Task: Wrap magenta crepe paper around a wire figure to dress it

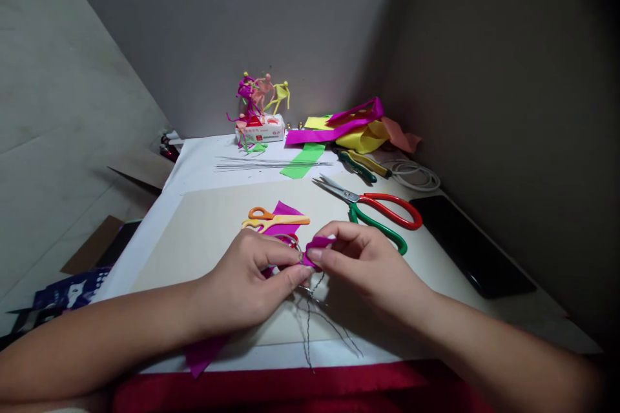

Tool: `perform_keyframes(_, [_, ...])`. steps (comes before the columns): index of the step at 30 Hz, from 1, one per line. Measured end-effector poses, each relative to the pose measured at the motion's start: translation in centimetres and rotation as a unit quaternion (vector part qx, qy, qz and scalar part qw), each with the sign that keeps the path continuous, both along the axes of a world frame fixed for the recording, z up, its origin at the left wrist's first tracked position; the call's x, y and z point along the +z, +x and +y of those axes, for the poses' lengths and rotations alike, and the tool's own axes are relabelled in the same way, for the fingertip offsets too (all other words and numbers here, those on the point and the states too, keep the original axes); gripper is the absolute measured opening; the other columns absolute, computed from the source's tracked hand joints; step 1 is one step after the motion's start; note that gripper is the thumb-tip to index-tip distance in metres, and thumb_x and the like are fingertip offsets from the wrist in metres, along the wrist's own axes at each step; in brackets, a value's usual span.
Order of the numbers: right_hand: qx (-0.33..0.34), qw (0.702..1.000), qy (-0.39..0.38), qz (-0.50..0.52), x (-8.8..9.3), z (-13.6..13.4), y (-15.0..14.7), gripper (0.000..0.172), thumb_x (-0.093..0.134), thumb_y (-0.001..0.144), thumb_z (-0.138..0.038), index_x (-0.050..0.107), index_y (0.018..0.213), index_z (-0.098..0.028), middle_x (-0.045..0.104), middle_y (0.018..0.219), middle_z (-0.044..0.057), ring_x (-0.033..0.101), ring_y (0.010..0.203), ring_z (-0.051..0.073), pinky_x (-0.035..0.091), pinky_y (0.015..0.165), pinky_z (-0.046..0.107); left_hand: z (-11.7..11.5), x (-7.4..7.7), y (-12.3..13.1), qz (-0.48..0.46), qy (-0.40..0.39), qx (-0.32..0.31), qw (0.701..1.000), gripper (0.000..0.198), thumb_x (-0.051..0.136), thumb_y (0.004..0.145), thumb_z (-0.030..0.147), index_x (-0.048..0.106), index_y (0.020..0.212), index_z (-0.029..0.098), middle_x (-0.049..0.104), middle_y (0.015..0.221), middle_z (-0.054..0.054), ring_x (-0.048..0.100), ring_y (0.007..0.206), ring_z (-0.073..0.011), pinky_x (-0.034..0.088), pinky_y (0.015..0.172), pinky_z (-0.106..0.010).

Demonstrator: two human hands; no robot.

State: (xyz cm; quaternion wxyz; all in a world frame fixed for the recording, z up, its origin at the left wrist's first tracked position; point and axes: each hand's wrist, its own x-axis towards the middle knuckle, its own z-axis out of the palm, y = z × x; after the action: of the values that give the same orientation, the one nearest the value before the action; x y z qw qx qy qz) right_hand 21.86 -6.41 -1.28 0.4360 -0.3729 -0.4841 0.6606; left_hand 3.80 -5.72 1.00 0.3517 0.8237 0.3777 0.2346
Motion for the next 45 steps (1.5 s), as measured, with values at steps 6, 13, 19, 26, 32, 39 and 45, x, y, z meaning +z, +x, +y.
perform_keyframes(6, [0.049, 0.992, -0.074, 0.085, -0.3, 0.4, -0.1, 0.009, 0.072, 0.072, -0.018, 0.067, 0.076, -0.013, 0.066, 0.073, 0.001, 0.058, 0.067, 0.010, 0.045, 0.069, 0.024, -0.6, -0.2, 0.1, 0.001, 0.110, 0.008, 0.994, 0.021, 0.056, 0.083, 0.017, 0.070, 0.067, 0.013, 0.062, 0.054, -0.002, 0.051, 0.049, -0.0109, 0.040, 0.051, -0.024])
perform_keyframes(13, [0.087, 0.984, -0.100, 0.115, -0.7, 0.7, 0.1, 0.006, 0.069, 0.073, -0.016, 0.065, 0.071, -0.011, 0.060, 0.061, -0.001, 0.051, 0.058, 0.007, 0.039, 0.062, 0.021, -0.9, -0.6, 0.2, -0.003, 0.217, 0.035, 0.976, 0.015, 0.061, 0.082, 0.017, 0.072, 0.073, 0.020, 0.066, 0.053, 0.002, 0.053, 0.046, -0.0098, 0.044, 0.078, -0.034])
perform_keyframes(19, [0.130, 0.979, -0.116, 0.103, -0.8, 0.8, 0.3, 0.009, 0.064, 0.076, -0.018, 0.065, 0.070, -0.011, 0.058, 0.061, 0.000, 0.050, 0.058, 0.008, 0.037, 0.063, 0.022, -1.1, 0.0, 0.2, 0.031, 0.235, 0.050, 0.970, 0.014, 0.063, 0.081, 0.019, 0.072, 0.071, 0.018, 0.067, 0.051, 0.003, 0.057, 0.045, -0.0097, 0.038, 0.085, -0.039])
perform_keyframes(26, [0.126, 0.977, -0.129, 0.117, -0.5, 0.8, 0.0, 0.004, 0.063, 0.074, -0.015, 0.066, 0.072, -0.012, 0.060, 0.062, 0.000, 0.050, 0.057, 0.008, 0.039, 0.061, 0.021, -0.9, 0.0, -0.2, 0.050, 0.276, 0.021, 0.959, 0.017, 0.059, 0.082, 0.012, 0.071, 0.073, 0.020, 0.069, 0.055, 0.004, 0.062, 0.050, -0.0108, 0.029, 0.099, -0.048])
perform_keyframes(32, [0.120, 0.975, -0.135, 0.130, -0.5, 0.7, 0.0, 0.005, 0.063, 0.075, -0.014, 0.064, 0.079, -0.014, 0.061, 0.065, 0.000, 0.051, 0.056, 0.007, 0.041, 0.061, 0.021, -1.2, -0.3, -0.3, 0.065, 0.349, 0.053, 0.933, 0.013, 0.062, 0.078, 0.012, 0.069, 0.071, 0.019, 0.069, 0.057, 0.002, 0.062, 0.053, -0.0122, 0.027, 0.099, -0.052])
perform_keyframes(39, [0.113, 0.973, -0.145, 0.138, -0.7, 0.8, 0.1, 0.022, 0.064, 0.073, -0.009, 0.059, 0.093, -0.015, 0.062, 0.061, -0.001, 0.053, 0.054, 0.008, 0.042, 0.060, 0.021, -0.7, -0.2, -0.2, 0.061, 0.331, 0.059, 0.940, 0.019, 0.063, 0.080, 0.016, 0.069, 0.097, 0.018, 0.072, 0.065, 0.000, 0.064, 0.059, -0.0131, 0.028, 0.097, -0.048])
perform_keyframes(45, [0.104, 0.970, -0.165, 0.143, -0.9, 0.6, 0.0, 0.027, 0.061, 0.073, -0.007, 0.054, 0.098, -0.016, 0.061, 0.060, -0.002, 0.052, 0.054, 0.007, 0.040, 0.059, 0.019, -0.3, -0.1, 0.0, 0.065, 0.245, 0.066, 0.965, 0.022, 0.065, 0.079, 0.022, 0.071, 0.100, 0.025, 0.075, 0.080, -0.002, 0.064, 0.071, -0.0148, 0.030, 0.085, -0.038])
